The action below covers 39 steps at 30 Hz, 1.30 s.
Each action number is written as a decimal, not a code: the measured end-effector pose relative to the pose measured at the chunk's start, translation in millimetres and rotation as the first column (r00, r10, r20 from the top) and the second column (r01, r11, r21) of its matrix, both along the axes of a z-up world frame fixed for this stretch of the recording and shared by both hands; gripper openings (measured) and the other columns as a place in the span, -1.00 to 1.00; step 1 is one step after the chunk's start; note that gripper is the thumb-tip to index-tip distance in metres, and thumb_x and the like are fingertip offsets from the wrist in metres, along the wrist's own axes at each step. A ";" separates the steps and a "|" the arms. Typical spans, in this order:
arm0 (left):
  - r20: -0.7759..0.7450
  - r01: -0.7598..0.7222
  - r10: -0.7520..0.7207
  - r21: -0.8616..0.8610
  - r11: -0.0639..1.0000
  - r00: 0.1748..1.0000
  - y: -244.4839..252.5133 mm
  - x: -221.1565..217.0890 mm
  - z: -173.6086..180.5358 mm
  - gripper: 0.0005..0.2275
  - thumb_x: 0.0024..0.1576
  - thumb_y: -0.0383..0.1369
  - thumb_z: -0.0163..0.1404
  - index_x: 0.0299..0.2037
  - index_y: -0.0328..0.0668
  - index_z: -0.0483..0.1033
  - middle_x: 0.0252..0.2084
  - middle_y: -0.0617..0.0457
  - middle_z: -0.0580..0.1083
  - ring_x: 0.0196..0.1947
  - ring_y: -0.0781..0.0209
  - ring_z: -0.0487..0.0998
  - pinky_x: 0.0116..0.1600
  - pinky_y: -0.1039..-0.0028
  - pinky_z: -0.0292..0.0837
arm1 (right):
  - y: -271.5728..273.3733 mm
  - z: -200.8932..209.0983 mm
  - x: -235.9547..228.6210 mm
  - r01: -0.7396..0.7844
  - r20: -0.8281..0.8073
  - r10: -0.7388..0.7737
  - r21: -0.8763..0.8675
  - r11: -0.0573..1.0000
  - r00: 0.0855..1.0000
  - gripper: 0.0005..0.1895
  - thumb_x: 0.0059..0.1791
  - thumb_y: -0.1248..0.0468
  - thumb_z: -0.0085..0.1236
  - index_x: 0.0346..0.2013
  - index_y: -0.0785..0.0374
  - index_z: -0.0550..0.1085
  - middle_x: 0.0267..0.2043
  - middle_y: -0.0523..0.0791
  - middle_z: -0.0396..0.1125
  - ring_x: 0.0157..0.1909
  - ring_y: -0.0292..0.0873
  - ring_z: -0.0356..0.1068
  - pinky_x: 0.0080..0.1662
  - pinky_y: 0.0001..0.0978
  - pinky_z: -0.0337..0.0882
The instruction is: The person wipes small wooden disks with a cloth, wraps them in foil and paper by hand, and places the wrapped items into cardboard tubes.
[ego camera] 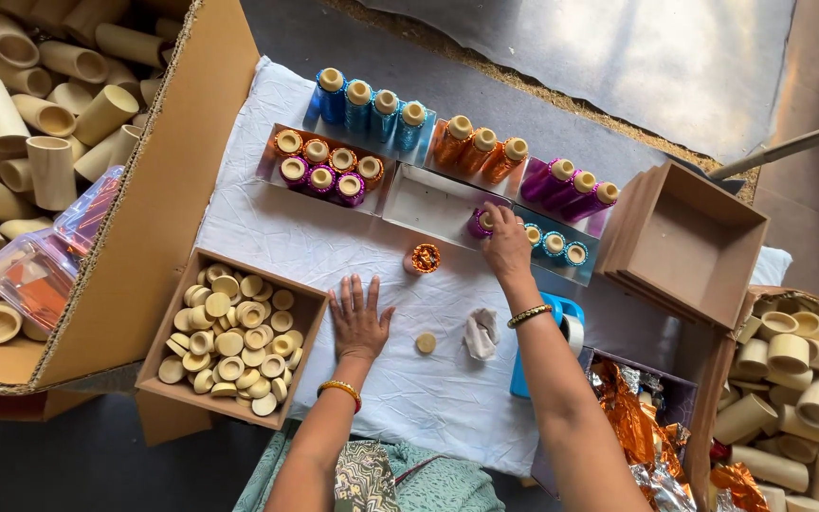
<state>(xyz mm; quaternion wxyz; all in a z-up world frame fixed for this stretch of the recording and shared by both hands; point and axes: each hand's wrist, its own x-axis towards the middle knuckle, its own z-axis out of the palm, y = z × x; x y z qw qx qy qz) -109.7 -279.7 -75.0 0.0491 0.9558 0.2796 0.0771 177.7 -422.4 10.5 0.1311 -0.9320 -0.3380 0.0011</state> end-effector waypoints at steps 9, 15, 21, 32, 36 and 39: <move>-0.024 0.009 -0.009 -0.003 1.000 1.000 1.5 1.5 8.1 -0.40 0.26 0.14 -0.29 0.46 0.11 0.11 0.45 -0.17 0.10 0.48 -0.14 0.02 0.50 -0.16 -0.17 | 13.2 12.6 2.8 0.065 -0.144 -0.060 0.035 0.997 0.988 -0.36 -0.22 0.27 0.43 0.15 0.03 0.44 0.07 -0.08 0.38 0.12 0.09 0.37 0.10 -0.09 0.42; -0.050 0.018 -0.018 -0.002 1.000 0.999 1.2 -0.2 11.0 -0.40 0.26 0.14 -0.30 0.46 0.12 0.11 0.45 -0.17 0.09 0.49 -0.12 0.01 0.50 -0.16 -0.19 | 35.2 18.5 -4.5 0.014 -0.175 0.016 0.167 0.986 0.984 -0.34 -0.27 0.27 0.45 0.11 0.04 0.46 0.00 -0.07 0.41 0.09 0.07 0.40 0.11 -0.11 0.41; -0.043 0.015 -0.015 0.002 1.000 0.999 0.3 -0.6 10.2 -0.40 0.25 0.13 -0.28 0.46 0.11 0.11 0.45 -0.18 0.09 0.49 -0.14 0.01 0.50 -0.15 -0.18 | 59.0 13.7 -5.1 -0.021 -0.193 0.052 0.160 0.987 0.980 -0.30 -0.28 0.27 0.46 0.14 0.11 0.44 0.01 -0.06 0.41 0.10 0.07 0.39 0.14 -0.12 0.39; -0.033 0.010 -0.011 -0.017 1.000 0.999 1.2 0.3 8.3 -0.40 0.27 0.12 -0.30 0.47 0.10 0.11 0.45 -0.20 0.10 0.49 -0.15 0.01 0.50 -0.17 -0.19 | 126.9 -0.7 0.9 -0.168 -0.195 0.228 0.284 0.944 0.954 -0.30 -0.31 0.38 0.40 0.13 0.14 0.46 0.07 -0.05 0.39 0.12 0.08 0.38 0.14 -0.14 0.40; -0.033 0.013 -0.014 -0.024 1.000 0.999 2.1 0.0 5.4 -0.40 0.27 0.12 -0.33 0.47 0.09 0.10 0.45 -0.21 0.09 0.49 -0.15 0.01 0.49 -0.18 -0.20 | 143.2 -3.5 1.3 -0.128 -0.192 0.185 0.274 0.953 0.964 -0.34 -0.29 0.41 0.40 0.10 0.06 0.48 0.03 -0.07 0.36 0.12 0.05 0.38 0.12 -0.16 0.43; -0.041 0.035 -0.037 -0.032 0.999 0.998 0.5 -0.2 3.8 -0.40 0.28 0.11 -0.35 0.48 0.09 0.09 0.45 -0.20 0.09 0.49 -0.14 0.01 0.50 -0.17 -0.21 | 143.1 -2.3 -1.5 -0.114 -0.165 0.156 0.241 0.964 0.974 -0.33 -0.28 0.43 0.37 0.12 0.05 0.49 0.06 -0.08 0.34 0.15 0.04 0.37 0.15 -0.18 0.42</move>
